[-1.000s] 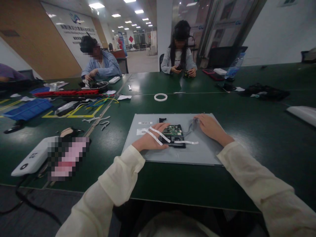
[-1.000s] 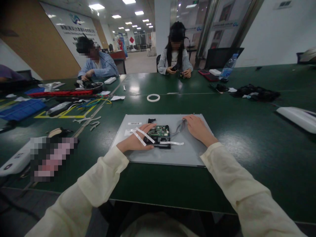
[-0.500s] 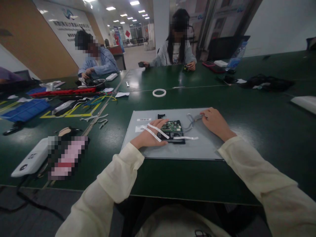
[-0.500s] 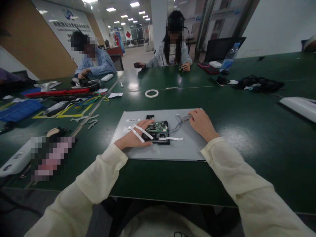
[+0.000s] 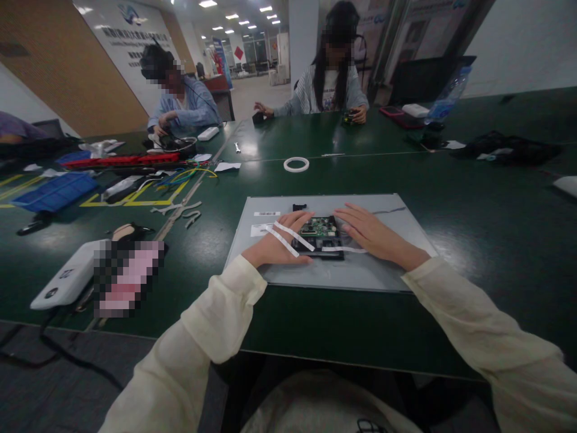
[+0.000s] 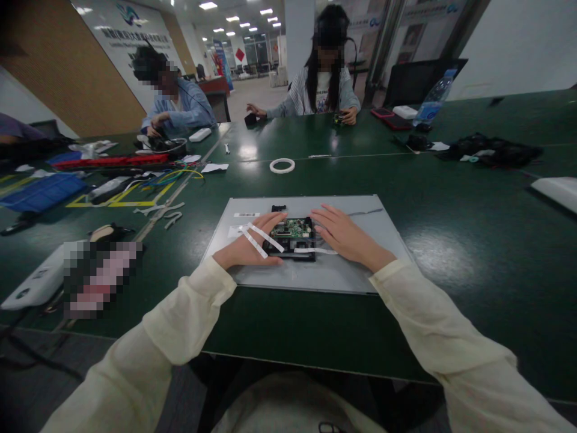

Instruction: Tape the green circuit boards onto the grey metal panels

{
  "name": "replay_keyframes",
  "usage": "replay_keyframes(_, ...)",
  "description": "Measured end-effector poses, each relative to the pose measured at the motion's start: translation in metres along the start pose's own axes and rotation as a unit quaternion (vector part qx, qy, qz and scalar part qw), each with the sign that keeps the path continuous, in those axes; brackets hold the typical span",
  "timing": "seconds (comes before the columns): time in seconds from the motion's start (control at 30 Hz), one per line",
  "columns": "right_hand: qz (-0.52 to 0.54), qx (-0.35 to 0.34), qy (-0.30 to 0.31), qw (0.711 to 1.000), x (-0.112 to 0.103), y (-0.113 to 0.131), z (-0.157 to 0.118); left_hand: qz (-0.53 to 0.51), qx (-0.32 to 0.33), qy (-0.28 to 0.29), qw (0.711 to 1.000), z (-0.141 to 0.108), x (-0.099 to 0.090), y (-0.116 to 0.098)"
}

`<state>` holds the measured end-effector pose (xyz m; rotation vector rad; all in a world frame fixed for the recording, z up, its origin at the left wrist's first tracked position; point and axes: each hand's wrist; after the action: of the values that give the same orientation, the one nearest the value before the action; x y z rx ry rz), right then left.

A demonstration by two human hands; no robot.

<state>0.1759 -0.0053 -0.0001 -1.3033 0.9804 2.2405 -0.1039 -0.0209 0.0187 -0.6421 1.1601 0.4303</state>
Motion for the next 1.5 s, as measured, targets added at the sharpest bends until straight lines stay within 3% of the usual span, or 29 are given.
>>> replay_keyframes(0.27,0.036,0.033,0.017,0.999,0.001,0.01,-0.001,-0.009,0.012,-0.015,1.0,0.001,0.002,0.001)
replay_keyframes(0.67,-0.008,0.032,-0.019,0.999,-0.004,0.014,0.001,0.025,0.041,-0.065,0.997,0.003,0.005,0.0)
replay_keyframes(0.77,-0.04,0.033,-0.012,0.999,-0.007,0.02,0.0,0.064,0.006,-0.079,0.995,0.004,0.005,0.004)
replay_keyframes(0.9,-0.027,0.019,0.023,0.999,-0.006,0.038,-0.001,0.101,-0.091,-0.107,0.985,0.005,0.008,0.012)
replay_keyframes(1.1,0.048,-0.006,0.093,0.995,-0.002,0.07,-0.001,0.034,-0.205,-0.113,0.972,0.006,0.01,0.02)
replay_keyframes(1.2,0.104,0.008,0.155,0.982,-0.011,0.078,-0.004,-0.012,-0.22,-0.123,0.968,0.006,0.002,0.018)
replay_keyframes(1.33,0.166,0.015,0.242,0.956,-0.044,0.076,-0.011,-0.039,-0.217,-0.136,0.966,0.006,-0.005,0.018)
replay_keyframes(1.43,0.154,0.042,0.235,0.959,-0.065,0.06,-0.012,-0.053,-0.208,-0.143,0.966,0.006,-0.001,0.02)
replay_keyframes(1.5,0.138,0.056,0.185,0.971,-0.066,0.044,-0.008,-0.061,-0.201,-0.141,0.967,0.006,0.004,0.022)
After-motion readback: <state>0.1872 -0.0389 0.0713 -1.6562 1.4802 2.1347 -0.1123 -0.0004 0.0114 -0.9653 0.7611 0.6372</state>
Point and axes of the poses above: each hand's wrist, its own z-axis towards the middle knuckle, its own x-axis out of the palm, y = z × x, and after that the axes turned 10 degrees about z, right-handed
